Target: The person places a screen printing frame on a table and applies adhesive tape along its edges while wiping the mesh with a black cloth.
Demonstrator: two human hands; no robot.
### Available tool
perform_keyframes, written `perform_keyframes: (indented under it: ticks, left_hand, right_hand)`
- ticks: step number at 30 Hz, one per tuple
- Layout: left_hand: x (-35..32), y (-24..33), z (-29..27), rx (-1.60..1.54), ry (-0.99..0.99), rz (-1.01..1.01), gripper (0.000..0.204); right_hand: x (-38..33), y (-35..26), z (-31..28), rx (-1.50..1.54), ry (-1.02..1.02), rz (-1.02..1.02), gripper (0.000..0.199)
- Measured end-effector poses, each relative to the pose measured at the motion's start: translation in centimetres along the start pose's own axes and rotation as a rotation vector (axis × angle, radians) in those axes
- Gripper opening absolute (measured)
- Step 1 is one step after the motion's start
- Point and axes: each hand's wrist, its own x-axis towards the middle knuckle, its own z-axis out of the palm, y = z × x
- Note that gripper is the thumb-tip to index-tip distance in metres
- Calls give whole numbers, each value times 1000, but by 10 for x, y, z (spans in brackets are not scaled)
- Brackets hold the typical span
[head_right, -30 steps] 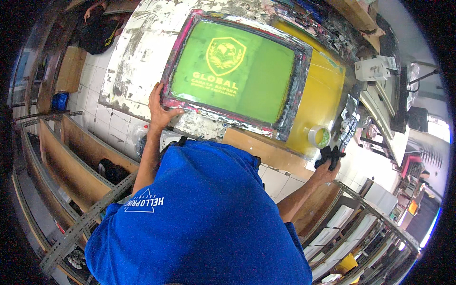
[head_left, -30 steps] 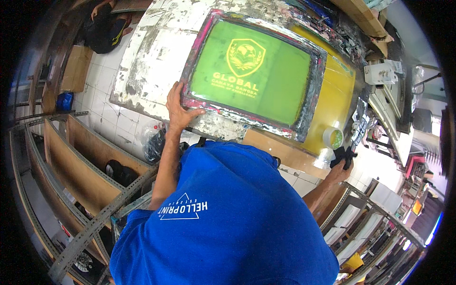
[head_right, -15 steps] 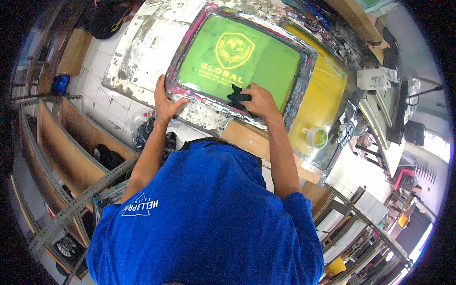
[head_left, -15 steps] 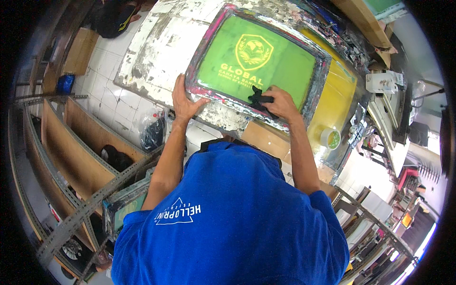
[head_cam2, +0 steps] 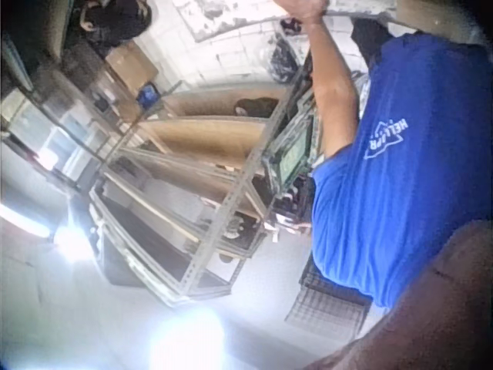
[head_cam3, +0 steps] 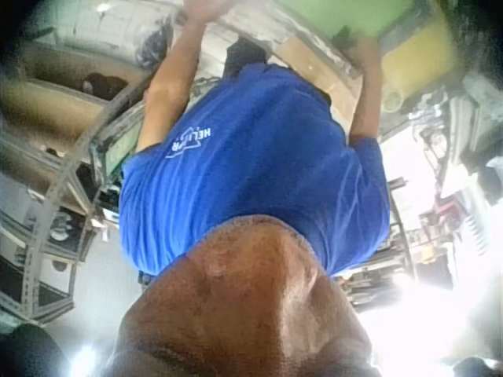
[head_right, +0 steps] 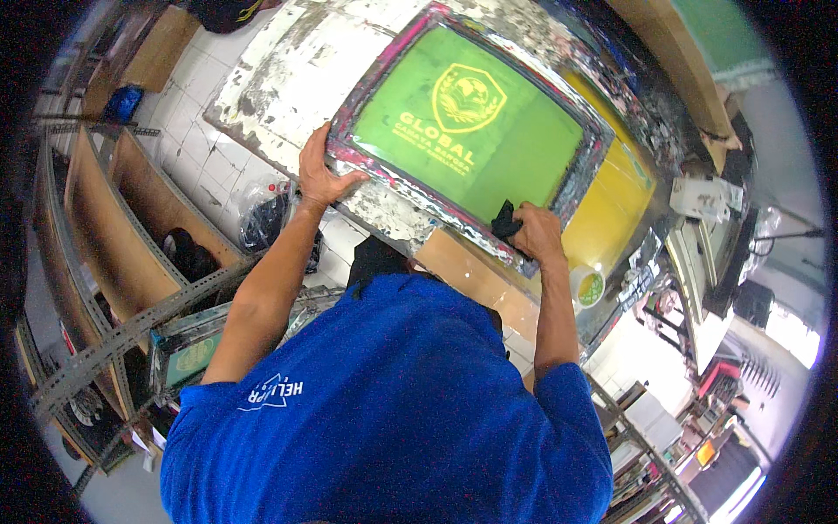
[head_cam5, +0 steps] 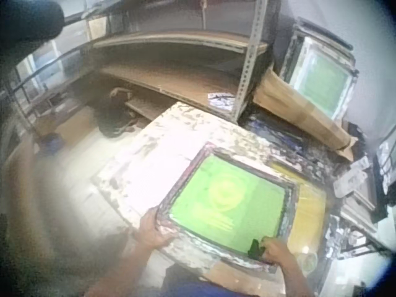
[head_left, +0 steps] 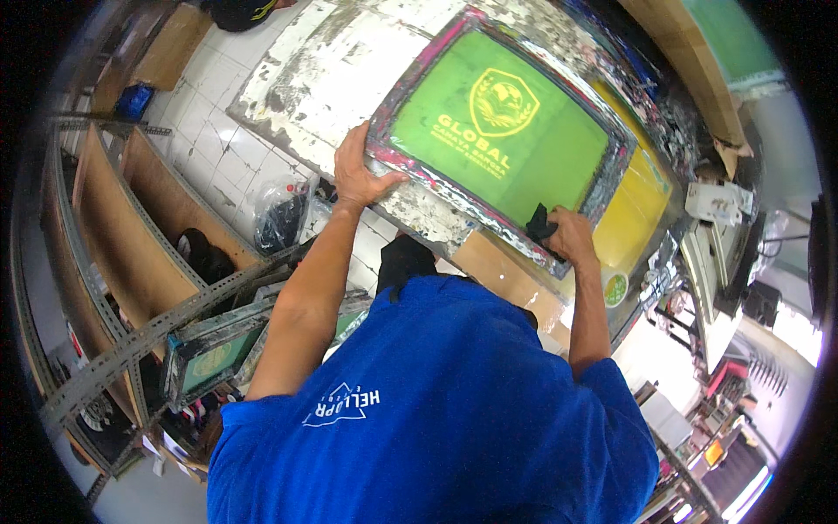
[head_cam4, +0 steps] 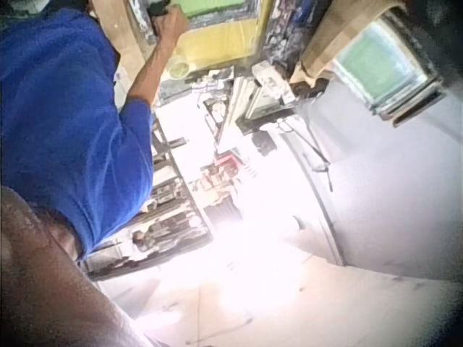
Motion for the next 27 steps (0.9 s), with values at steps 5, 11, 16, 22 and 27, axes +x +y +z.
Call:
perform_keyframes:
  ticks: [5, 11, 16, 22, 27]
  left_hand:
    - [3, 3, -5, -8, -3, 1, 124]
    - [4, 1, -7, -19, 0, 7, 123]
    - [6, 2, -5, -27, 4, 16, 126]
    - [3, -1, -2, 16, 0, 16, 127]
    - [4, 0, -2, 24, 2, 9, 127]
  right_hand:
    - [50, -53, -4, 110, 2, -105, 28]
    - [145, -125, 17, 294, -14, -171, 31]
    - [207, -182, 38, 308, 29, -170, 37]
    - [239, -220, 53, 400, 123, -159, 33]
    - [234, -235, 52, 400, 117, -25, 27]
